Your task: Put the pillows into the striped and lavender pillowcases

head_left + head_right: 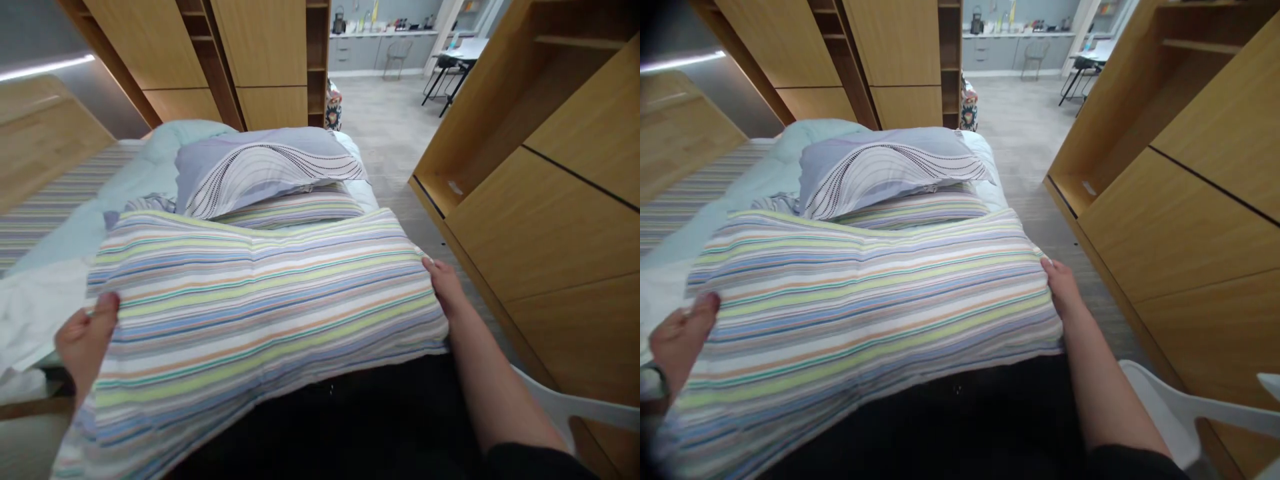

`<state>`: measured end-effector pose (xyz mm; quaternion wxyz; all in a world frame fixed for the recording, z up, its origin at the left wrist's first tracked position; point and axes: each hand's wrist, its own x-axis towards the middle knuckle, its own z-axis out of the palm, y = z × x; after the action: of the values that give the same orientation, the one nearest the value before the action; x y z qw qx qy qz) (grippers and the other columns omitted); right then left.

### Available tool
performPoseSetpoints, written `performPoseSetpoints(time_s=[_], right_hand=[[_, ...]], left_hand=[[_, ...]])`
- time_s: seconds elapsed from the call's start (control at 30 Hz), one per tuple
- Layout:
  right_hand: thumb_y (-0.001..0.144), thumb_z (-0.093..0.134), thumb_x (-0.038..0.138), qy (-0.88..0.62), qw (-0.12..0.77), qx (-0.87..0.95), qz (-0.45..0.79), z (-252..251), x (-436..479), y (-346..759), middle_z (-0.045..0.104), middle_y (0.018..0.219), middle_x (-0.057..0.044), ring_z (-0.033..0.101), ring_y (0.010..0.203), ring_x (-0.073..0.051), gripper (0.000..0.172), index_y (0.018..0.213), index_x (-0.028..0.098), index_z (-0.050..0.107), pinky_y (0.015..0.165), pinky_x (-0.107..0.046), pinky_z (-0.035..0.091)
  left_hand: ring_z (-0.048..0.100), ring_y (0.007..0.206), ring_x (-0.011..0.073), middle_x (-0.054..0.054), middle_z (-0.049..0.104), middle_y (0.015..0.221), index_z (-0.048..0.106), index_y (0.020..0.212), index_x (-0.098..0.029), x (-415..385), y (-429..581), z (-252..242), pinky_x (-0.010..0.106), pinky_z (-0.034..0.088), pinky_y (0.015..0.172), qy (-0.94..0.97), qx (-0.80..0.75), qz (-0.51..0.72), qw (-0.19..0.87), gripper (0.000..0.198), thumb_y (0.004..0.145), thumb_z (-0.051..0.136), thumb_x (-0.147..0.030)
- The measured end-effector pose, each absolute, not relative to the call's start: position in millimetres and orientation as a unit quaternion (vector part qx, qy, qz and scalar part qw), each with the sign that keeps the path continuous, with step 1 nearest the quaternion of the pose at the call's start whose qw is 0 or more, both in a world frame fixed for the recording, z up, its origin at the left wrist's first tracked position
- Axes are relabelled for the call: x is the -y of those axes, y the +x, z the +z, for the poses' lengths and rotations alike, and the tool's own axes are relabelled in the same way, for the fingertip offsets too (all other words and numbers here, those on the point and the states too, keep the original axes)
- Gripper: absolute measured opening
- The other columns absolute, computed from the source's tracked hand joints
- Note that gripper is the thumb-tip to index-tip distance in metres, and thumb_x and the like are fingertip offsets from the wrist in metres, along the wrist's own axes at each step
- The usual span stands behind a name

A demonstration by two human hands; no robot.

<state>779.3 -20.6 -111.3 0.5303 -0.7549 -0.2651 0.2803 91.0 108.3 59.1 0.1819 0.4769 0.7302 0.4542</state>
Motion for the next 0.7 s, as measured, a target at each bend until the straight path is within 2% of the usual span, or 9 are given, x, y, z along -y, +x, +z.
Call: performPoseSetpoints(time_s=[0.07,0.17,0.27,0.37,0.43,0.5,0.53,0.6,0.7], right_hand=[[0.079,0.069,0.077,-0.756,0.524,0.280,0.274,-112.5,9.6,775.9,0.079,0.089,-0.011,0.073,0.087,-0.030,0.067,0.105,0.015,0.077,0.076,-0.038,0.059],[0.082,0.064,0.078,-0.807,0.448,0.304,0.234,-115.2,-13.1,770.1,0.076,0.080,-0.011,0.070,0.082,-0.028,0.066,0.093,0.014,0.077,0.075,-0.037,0.055],[0.080,0.073,0.066,-0.837,0.397,0.318,0.203,-110.0,-26.1,773.4,0.073,0.074,-0.012,0.067,0.084,-0.029,0.050,0.079,0.015,0.076,0.077,-0.036,0.050],[0.090,0.063,0.061,-0.858,0.358,0.350,0.116,-92.9,-22.7,783.8,0.074,0.079,-0.011,0.064,0.083,-0.026,0.047,0.084,0.016,0.077,0.073,-0.033,0.045],[0.098,0.051,0.061,-0.862,0.336,0.375,0.051,-78.7,-16.4,790.6,0.074,0.081,-0.010,0.063,0.079,-0.024,0.054,0.090,0.015,0.077,0.068,-0.031,0.043],[0.103,0.043,0.062,-0.868,0.304,0.393,0.009,-69.2,-11.2,793.3,0.074,0.081,-0.011,0.062,0.075,-0.023,0.059,0.093,0.015,0.077,0.065,-0.031,0.042],[0.104,0.041,0.062,-0.876,0.276,0.395,-0.007,-68.3,-9.5,792.1,0.074,0.082,-0.012,0.062,0.075,-0.023,0.061,0.094,0.015,0.078,0.065,-0.031,0.041],[0.106,0.038,0.060,-0.902,0.200,0.381,-0.029,-75.9,-8.3,784.1,0.075,0.086,-0.017,0.064,0.077,-0.025,0.062,0.095,0.015,0.079,0.066,-0.033,0.042],[0.108,0.037,0.053,-0.924,0.080,0.374,0.007,-102.0,-11.4,765.0,0.077,0.096,-0.022,0.071,0.084,-0.028,0.059,0.101,0.015,0.080,0.071,-0.034,0.047]], left_hand=[[0.060,0.068,0.0212,-0.003,0.064,0.061,0.070,0.073,-0.024,-139.7,88.5,31.9,0.029,0.051,0.061,0.547,-0.726,0.385,0.158,0.050,0.075,0.065,-0.074],[0.065,0.078,0.0242,0.003,0.069,0.067,0.067,0.068,-0.023,-183.0,88.6,-4.5,0.033,0.057,0.078,0.671,-0.711,0.118,0.174,0.049,0.081,0.058,-0.069],[0.070,0.095,0.0311,0.009,0.079,0.098,0.076,0.091,-0.023,-189.8,99.5,-0.5,0.048,0.056,0.099,0.694,-0.713,-0.041,0.094,0.042,0.087,0.057,-0.060],[0.067,0.120,0.0375,0.014,0.070,0.139,0.065,0.142,-0.023,-160.0,130.5,44.1,0.057,0.050,0.111,0.729,-0.676,0.087,-0.058,0.065,0.089,0.057,-0.061],[0.062,0.134,0.0332,0.010,0.064,0.148,0.056,0.153,-0.027,-140.0,161.2,69.6,0.049,0.044,0.120,0.765,-0.604,0.213,-0.066,0.071,0.094,0.052,-0.065],[0.054,0.146,0.0289,0.007,0.059,0.156,0.056,0.154,-0.028,-132.8,193.2,68.6,0.045,0.036,0.128,0.795,-0.551,0.251,-0.028,0.066,0.100,0.045,-0.064],[0.048,0.151,0.0298,0.008,0.055,0.160,0.057,0.154,-0.026,-134.9,207.4,55.5,0.048,0.030,0.131,0.802,-0.548,0.238,-0.013,0.065,0.102,0.044,-0.063],[0.034,0.159,0.0370,0.014,0.046,0.168,0.056,0.157,-0.021,-148.3,229.1,9.4,0.064,0.018,0.131,0.774,-0.610,0.169,0.011,0.066,0.104,0.042,-0.058],[0.029,0.162,0.0380,0.021,0.036,0.172,0.041,0.166,-0.013,-176.7,242.3,-71.0,0.072,0.022,0.127,0.712,-0.686,0.134,0.073,0.068,0.109,0.036,-0.049]])
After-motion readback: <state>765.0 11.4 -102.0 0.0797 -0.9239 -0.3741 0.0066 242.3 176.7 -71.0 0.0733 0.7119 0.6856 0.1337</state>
